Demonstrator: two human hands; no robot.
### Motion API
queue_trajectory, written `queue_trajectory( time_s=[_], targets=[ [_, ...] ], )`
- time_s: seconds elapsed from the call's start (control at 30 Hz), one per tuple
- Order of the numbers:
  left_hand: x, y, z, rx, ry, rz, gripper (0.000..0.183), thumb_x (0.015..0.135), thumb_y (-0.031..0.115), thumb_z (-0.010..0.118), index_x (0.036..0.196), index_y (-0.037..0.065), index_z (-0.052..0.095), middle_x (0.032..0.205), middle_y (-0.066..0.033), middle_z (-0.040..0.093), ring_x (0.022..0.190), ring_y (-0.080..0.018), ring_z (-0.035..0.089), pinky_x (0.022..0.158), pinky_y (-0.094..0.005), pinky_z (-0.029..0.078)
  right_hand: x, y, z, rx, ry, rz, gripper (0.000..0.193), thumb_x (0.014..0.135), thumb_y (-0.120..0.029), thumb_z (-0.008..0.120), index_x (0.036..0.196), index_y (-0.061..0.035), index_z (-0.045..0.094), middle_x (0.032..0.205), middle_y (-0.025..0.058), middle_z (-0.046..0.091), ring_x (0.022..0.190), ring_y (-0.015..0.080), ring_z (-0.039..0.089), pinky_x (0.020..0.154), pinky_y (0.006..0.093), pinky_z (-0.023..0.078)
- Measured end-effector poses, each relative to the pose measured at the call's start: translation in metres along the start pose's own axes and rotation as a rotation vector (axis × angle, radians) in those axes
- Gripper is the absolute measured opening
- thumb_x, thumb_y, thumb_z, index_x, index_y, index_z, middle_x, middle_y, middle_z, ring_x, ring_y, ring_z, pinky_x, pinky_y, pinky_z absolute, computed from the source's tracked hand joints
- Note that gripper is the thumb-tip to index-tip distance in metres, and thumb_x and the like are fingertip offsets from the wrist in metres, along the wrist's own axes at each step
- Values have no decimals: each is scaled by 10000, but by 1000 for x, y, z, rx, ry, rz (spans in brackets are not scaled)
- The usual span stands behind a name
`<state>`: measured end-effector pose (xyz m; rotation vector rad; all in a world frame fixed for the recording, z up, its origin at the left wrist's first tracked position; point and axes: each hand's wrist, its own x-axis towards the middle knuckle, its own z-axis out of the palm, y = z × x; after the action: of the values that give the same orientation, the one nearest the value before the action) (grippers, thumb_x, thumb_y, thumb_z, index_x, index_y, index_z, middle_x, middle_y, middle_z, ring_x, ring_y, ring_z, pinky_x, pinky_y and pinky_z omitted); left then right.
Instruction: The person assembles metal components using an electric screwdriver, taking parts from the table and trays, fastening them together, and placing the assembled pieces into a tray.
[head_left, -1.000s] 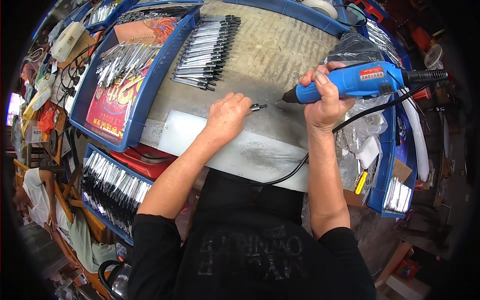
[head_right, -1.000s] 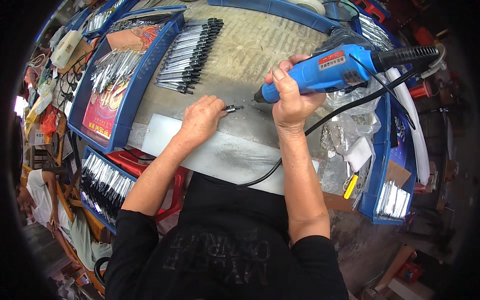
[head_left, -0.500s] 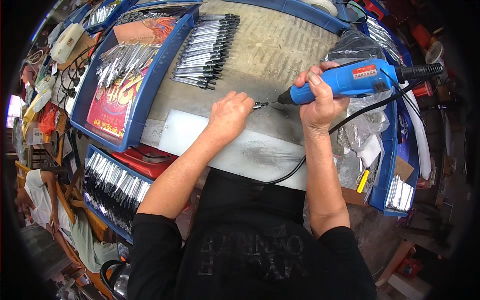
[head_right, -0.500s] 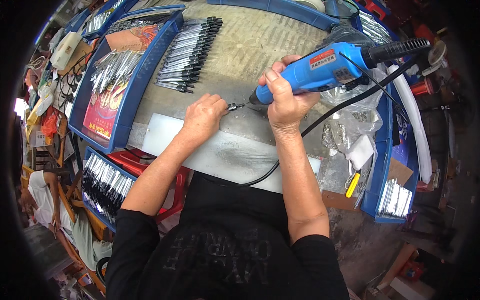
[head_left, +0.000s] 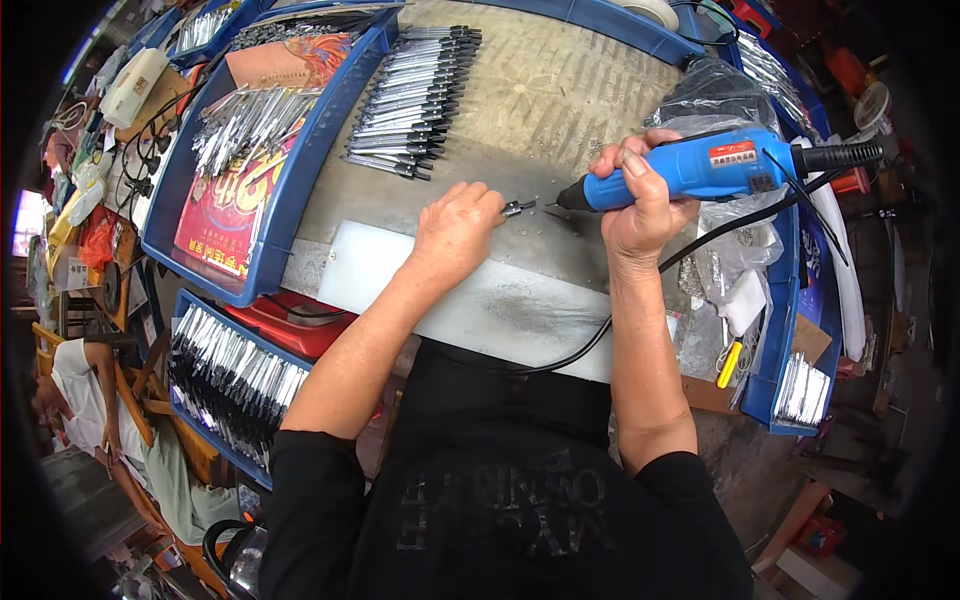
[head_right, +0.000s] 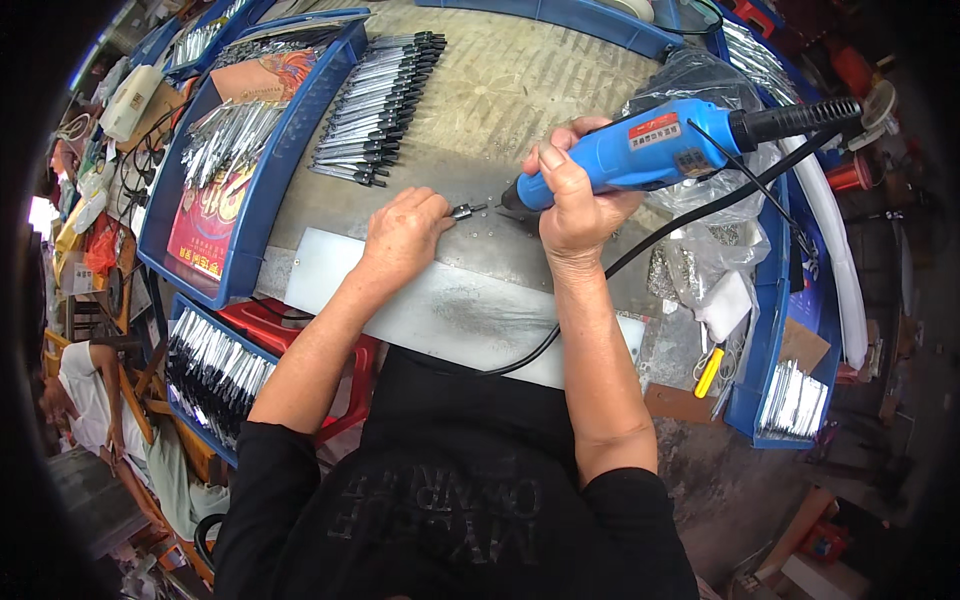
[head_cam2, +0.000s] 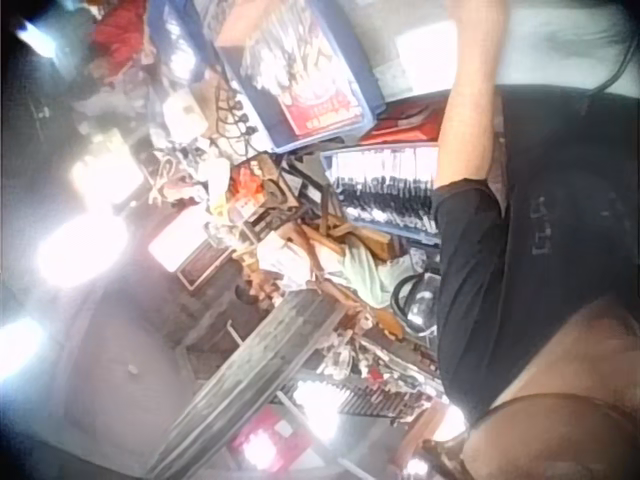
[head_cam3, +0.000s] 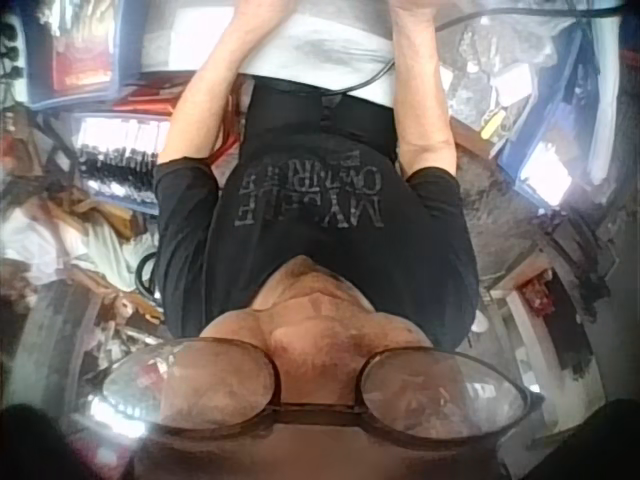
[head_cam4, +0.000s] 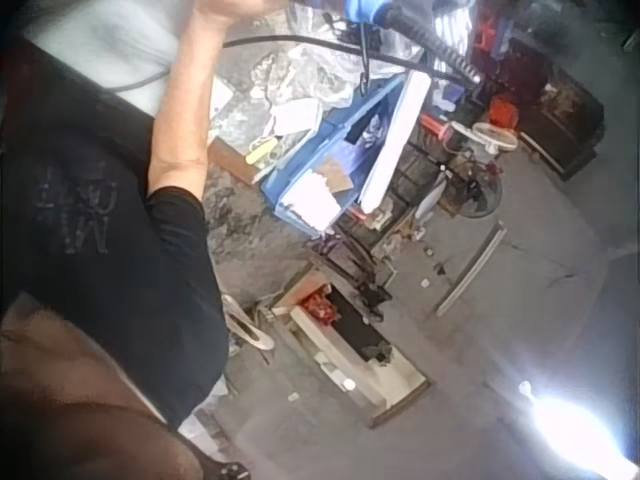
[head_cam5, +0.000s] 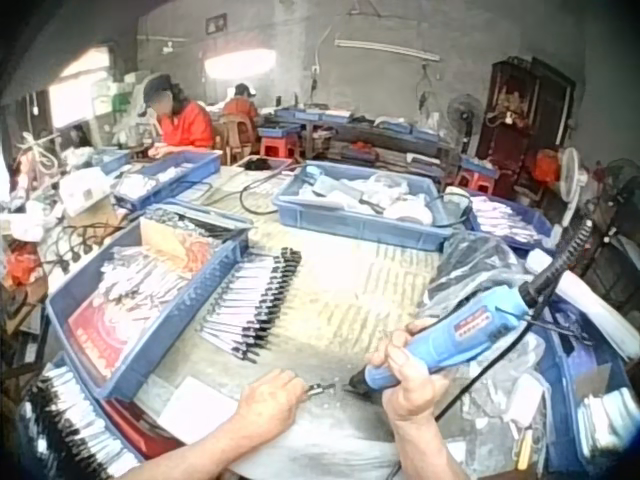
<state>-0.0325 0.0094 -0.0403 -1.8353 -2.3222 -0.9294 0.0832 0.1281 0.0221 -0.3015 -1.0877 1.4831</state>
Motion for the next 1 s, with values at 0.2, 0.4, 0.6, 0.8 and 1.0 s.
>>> queue_trajectory(
  time_s=[0.2, 0.4, 0.6, 0.8, 1.0],
  targets=[
    [0, -5, -1, -21, 52, -57, 122, 694, 97, 639, 714, 45, 531, 716, -64, 528, 709, -260, 537, 592, -376, 440, 2, 0, -7, 23, 24, 5, 313, 656, -35, 610, 928, 25, 466, 702, 89, 516, 548, 188, 544, 529, 310, 468],
    [-2, 2, -2, 34, -1, 64, 124, 689, 105, 642, 721, 57, 532, 709, -57, 522, 701, -247, 535, 581, -369, 445, 2, -1, -10, 30, 28, 0, 293, 655, -30, 604, 911, 26, 474, 690, 90, 521, 542, 192, 546, 526, 315, 468],
    [-2, 3, -3, 51, -18, 77, 112, 690, 107, 637, 718, 62, 538, 704, -52, 520, 696, -244, 532, 580, -370, 447, 0, -5, -11, -52, -8, 25, 390, 667, -30, 557, 1018, 16, 396, 728, 98, 476, 592, 213, 524, 581, 364, 456],
    [-1, 3, -1, 59, -37, 51, 97, 692, 108, 633, 693, 62, 548, 696, -42, 522, 699, -235, 535, 590, -364, 449, -1, -3, -11, -41, -1, 28, 383, 669, -31, 556, 1016, 17, 401, 739, 100, 478, 594, 212, 527, 584, 362, 458],
    [0, 3, 1, 44, -19, 13, 95, 686, 115, 639, 681, 67, 558, 697, -33, 527, 704, -231, 537, 588, -370, 452, -1, 3, 5, 48, -18, 42, 290, 662, -29, 601, 919, 37, 484, 704, 89, 529, 541, 182, 547, 526, 306, 472]
  ],
)
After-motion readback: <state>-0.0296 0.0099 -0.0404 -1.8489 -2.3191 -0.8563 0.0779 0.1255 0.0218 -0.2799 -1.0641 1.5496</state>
